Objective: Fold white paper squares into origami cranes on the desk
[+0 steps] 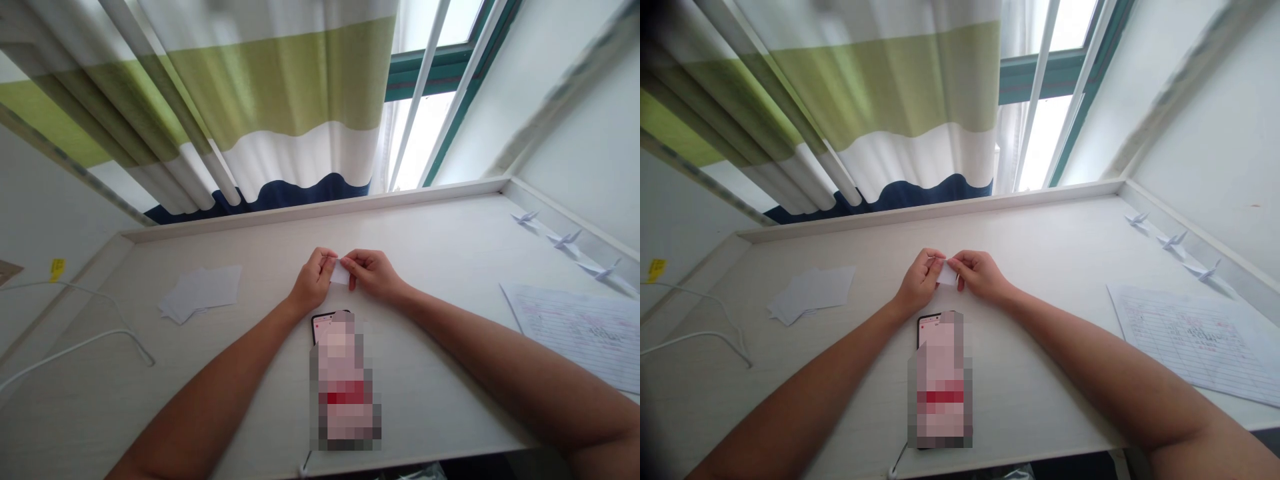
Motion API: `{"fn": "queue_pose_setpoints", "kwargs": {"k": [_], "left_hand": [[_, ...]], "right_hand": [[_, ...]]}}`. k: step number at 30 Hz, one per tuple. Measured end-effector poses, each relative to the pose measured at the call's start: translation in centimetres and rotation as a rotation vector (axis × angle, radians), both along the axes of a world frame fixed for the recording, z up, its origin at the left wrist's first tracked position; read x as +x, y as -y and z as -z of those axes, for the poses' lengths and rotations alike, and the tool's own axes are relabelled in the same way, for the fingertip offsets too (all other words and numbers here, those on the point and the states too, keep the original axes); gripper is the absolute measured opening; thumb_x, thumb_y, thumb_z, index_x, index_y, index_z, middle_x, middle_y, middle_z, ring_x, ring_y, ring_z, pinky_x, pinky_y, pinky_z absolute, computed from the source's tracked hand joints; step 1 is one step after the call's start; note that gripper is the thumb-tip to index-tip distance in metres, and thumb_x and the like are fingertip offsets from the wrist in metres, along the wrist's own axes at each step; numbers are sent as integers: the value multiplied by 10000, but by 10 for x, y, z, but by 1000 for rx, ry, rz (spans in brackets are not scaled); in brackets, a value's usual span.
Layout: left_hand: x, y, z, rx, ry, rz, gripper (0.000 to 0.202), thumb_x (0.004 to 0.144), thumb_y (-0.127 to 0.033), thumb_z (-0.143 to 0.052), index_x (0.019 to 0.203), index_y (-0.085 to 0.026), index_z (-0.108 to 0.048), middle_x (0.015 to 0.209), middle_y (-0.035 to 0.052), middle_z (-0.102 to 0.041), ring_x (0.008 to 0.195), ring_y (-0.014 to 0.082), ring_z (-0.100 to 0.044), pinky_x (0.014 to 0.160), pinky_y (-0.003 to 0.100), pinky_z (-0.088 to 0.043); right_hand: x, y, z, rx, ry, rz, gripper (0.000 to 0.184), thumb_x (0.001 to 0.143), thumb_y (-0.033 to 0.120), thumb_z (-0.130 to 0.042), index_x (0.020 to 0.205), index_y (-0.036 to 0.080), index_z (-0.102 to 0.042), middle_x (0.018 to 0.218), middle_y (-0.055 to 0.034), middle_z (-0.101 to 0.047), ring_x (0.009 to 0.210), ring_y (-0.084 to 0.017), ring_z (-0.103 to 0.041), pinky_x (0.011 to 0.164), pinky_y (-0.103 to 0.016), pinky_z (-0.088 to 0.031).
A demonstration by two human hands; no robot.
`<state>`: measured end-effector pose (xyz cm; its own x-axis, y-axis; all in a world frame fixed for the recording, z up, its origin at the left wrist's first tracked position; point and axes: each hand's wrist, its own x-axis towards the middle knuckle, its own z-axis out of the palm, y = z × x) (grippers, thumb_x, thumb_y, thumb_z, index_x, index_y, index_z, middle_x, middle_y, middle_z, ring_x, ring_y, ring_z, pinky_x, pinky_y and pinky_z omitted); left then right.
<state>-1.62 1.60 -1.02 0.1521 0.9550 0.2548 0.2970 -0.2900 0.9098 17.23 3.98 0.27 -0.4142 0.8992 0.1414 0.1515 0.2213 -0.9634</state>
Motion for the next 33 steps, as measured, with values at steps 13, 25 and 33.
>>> {"fn": "queue_pose_setpoints", "kwargs": {"k": [13, 25, 33], "left_hand": [[0, -3, -8, -78, 52, 2, 502, 1017, -697, -506, 835, -231, -554, 561, -42, -519, 506, 145, -482, 519, 283, -376], [2, 0, -6, -108, 110, 0, 548, 991, -752, -514, 948, -213, -605, 581, -36, -584, 470, 129, -555, 484, 254, -419], [0, 1, -6, -95, 78, -13, 561, 992, -769, -490, 851, -227, -529, 512, -63, -549, 387, 90, -468, 427, 222, -353]], "right_hand": [[-1, 2, 2, 21, 50, 25, 438, 981, 608, -624, 818, 205, -678, 547, 11, -634, 504, -143, -575, 550, -294, -439], [-1, 0, 4, -62, -14, -110, 533, 941, 711, -641, 772, 207, -619, 624, -18, -685, 519, -135, -611, 529, -279, -462], [-3, -2, 6, -106, -114, -115, 481, 864, 656, -775, 846, 212, -592, 752, -37, -749, 548, -139, -662, 546, -289, -517]]}}
